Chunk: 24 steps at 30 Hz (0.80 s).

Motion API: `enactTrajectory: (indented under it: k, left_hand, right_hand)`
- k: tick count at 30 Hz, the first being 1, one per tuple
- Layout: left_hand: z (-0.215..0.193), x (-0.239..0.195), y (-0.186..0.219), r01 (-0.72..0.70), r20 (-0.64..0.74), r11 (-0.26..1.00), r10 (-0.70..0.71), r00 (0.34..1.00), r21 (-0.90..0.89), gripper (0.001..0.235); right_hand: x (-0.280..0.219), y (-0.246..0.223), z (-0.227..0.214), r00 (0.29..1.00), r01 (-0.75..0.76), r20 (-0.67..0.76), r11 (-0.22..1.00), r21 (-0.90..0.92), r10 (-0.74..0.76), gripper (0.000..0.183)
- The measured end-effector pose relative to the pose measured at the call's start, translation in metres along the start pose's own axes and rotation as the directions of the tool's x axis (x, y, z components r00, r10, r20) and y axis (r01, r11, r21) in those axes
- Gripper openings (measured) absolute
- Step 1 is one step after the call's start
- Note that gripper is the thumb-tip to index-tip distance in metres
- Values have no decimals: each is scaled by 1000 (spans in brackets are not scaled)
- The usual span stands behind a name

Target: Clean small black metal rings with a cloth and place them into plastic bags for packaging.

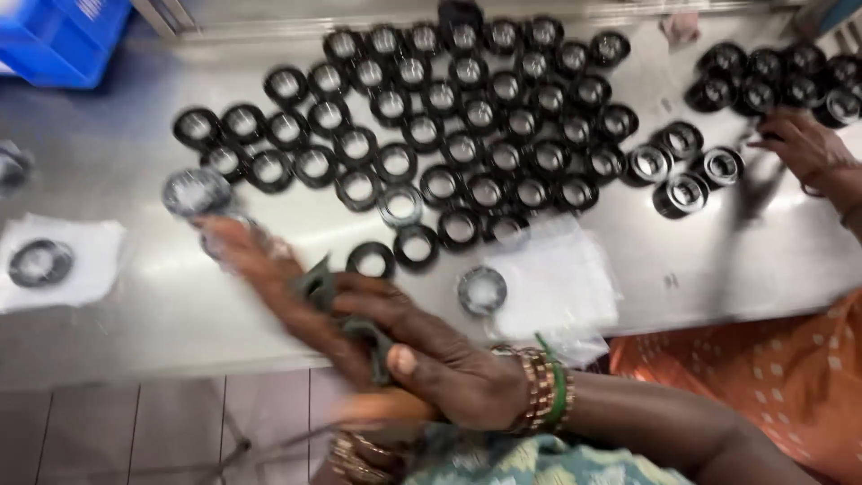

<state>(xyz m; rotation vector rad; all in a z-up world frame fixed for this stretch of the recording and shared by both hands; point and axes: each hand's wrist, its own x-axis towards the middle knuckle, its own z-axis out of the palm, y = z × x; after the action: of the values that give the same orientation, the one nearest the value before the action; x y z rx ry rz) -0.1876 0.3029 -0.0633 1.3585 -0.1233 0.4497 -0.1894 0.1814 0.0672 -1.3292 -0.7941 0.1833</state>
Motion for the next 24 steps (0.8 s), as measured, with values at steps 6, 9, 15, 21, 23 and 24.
enactTrajectory:
  k: [6,9,15,21,23,24]
  left_hand:
    - [60,47,87,-206,-261,940,278,924,274,94]
    - [57,40,62,-86,16,888,88,996,453,70]
    - [44,2,-34,308,95,672,-491,866,674,50]
    - [88,-22,-29,-10,374,623,-456,808,782,61]
    - [93,-24,-33,-92,395,543,-473,788,835,65]
    - [94,-25,-38,-90,393,541,-476,787,836,65]
  right_hand:
    - [-41,35,-55,988,-27,-152,995,-93,13,32]
    - [-90,39,-146,907,-176,-415,958,-227,68,19]
    - [-197,22,-276,487,-873,-872,20,-487,53,32]
    - [-228,69,-228,426,-825,-755,-129,-551,499,76]
    - [-229,72,-202,385,-892,-735,20,-452,558,78]
    - [-232,76,-201,384,-892,-734,19,-452,561,78]
